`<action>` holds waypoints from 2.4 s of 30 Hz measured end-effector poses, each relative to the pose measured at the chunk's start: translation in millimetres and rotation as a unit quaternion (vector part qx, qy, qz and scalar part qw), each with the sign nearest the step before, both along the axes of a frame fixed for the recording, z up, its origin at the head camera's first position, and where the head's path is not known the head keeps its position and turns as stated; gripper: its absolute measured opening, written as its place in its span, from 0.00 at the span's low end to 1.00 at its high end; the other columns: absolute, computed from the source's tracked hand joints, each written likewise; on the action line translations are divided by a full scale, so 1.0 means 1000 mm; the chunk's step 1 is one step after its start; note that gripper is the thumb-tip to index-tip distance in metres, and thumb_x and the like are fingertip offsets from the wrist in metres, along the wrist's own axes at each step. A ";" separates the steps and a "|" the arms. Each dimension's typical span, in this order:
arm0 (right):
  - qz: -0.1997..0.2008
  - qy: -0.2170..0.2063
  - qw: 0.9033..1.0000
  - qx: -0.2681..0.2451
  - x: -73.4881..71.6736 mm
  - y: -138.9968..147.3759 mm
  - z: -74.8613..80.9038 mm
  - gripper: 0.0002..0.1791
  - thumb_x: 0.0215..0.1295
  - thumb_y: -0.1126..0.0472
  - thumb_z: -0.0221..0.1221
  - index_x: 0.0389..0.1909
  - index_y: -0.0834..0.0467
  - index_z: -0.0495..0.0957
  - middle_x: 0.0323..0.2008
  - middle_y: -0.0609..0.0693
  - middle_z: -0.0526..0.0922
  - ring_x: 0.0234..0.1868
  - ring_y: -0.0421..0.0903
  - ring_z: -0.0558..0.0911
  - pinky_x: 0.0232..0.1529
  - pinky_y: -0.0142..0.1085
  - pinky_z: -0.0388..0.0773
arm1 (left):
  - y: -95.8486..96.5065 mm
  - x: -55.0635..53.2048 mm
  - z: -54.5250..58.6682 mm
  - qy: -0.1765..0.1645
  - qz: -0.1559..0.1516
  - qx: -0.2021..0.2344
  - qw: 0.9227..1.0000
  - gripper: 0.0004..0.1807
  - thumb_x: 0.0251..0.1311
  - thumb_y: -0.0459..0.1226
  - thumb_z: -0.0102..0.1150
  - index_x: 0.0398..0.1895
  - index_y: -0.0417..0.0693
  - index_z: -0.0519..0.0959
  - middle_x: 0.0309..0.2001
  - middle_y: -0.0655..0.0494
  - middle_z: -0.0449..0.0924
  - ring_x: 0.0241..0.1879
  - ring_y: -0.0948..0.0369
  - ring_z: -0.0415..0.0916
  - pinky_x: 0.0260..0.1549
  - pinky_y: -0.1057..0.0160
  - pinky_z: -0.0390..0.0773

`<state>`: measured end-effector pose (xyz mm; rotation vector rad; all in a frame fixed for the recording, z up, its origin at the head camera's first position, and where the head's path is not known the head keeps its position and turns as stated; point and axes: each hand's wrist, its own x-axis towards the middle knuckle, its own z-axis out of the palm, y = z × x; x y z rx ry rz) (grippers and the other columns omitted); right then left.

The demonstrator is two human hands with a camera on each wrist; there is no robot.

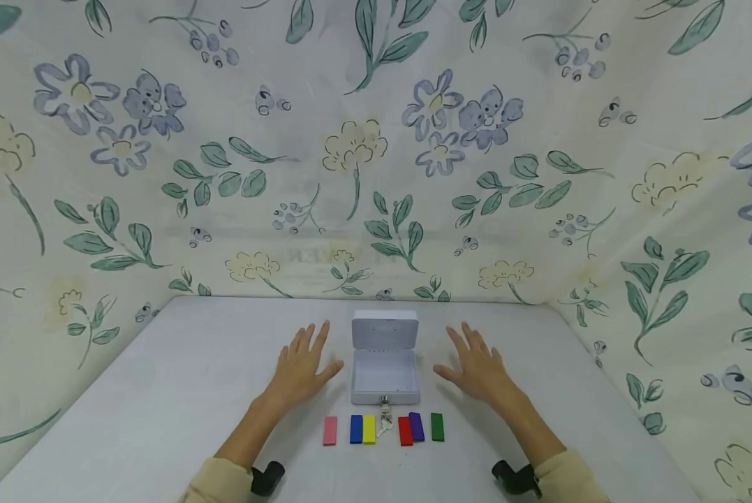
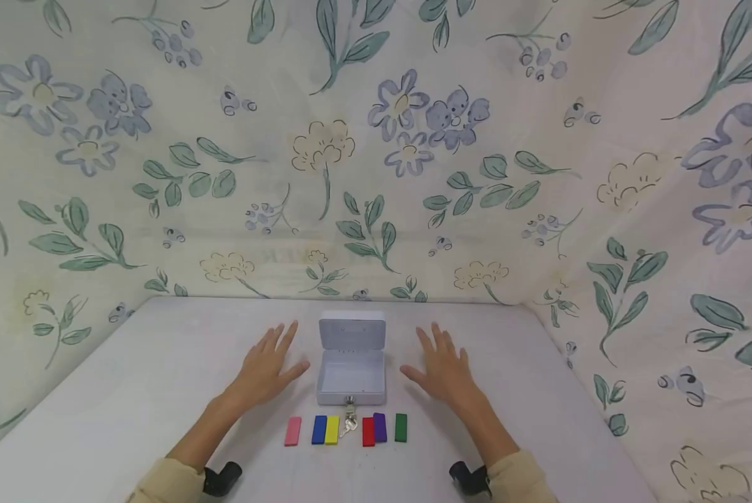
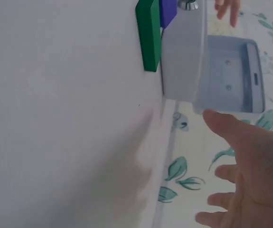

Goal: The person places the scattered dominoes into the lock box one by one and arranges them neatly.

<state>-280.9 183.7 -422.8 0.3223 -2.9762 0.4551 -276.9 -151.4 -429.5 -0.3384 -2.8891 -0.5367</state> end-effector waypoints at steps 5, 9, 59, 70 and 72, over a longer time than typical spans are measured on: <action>0.012 -0.015 1.000 -0.024 0.011 -0.005 0.002 0.44 0.62 0.40 0.62 0.74 0.56 0.59 0.73 0.66 0.59 0.69 0.69 0.65 0.60 0.70 0.67 | 0.008 0.005 0.001 -0.038 -0.043 0.074 0.996 0.40 0.68 0.51 0.53 0.78 0.49 0.51 0.75 0.33 0.52 0.73 0.34 0.51 0.64 0.27 0.58; 0.013 -0.055 0.997 -0.054 0.019 -0.009 0.003 0.42 0.61 0.39 0.62 0.71 0.54 0.64 0.65 0.65 0.69 0.62 0.64 0.75 0.55 0.63 0.76 | 0.013 0.007 -0.001 -0.082 -0.079 0.153 0.982 0.34 0.69 0.48 0.53 0.75 0.50 0.59 0.74 0.35 0.57 0.72 0.36 0.55 0.66 0.30 0.59; 0.159 -0.265 0.937 -0.166 0.038 0.005 0.002 0.35 0.47 0.58 0.75 0.57 0.57 0.73 0.31 0.50 0.79 0.32 0.45 0.77 0.30 0.32 0.74 | 0.015 -0.027 -0.012 -0.255 -0.089 0.358 0.894 0.30 0.63 0.33 0.56 0.70 0.46 0.67 0.69 0.42 0.69 0.69 0.44 0.66 0.64 0.44 0.72; 0.170 -0.254 0.939 -0.156 0.037 0.004 0.001 0.32 0.47 0.60 0.75 0.55 0.58 0.75 0.31 0.49 0.78 0.32 0.44 0.76 0.30 0.30 0.73 | 0.018 -0.028 -0.012 -0.240 -0.085 0.375 0.891 0.30 0.61 0.31 0.57 0.68 0.41 0.68 0.69 0.40 0.68 0.68 0.42 0.66 0.60 0.47 0.77; 0.174 -0.251 0.939 -0.156 0.037 0.004 0.001 0.32 0.47 0.60 0.75 0.54 0.58 0.75 0.31 0.49 0.78 0.31 0.43 0.76 0.29 0.29 0.73 | 0.019 -0.029 -0.013 -0.235 -0.088 0.370 0.894 0.30 0.60 0.30 0.57 0.68 0.41 0.68 0.69 0.40 0.67 0.70 0.42 0.64 0.63 0.45 0.73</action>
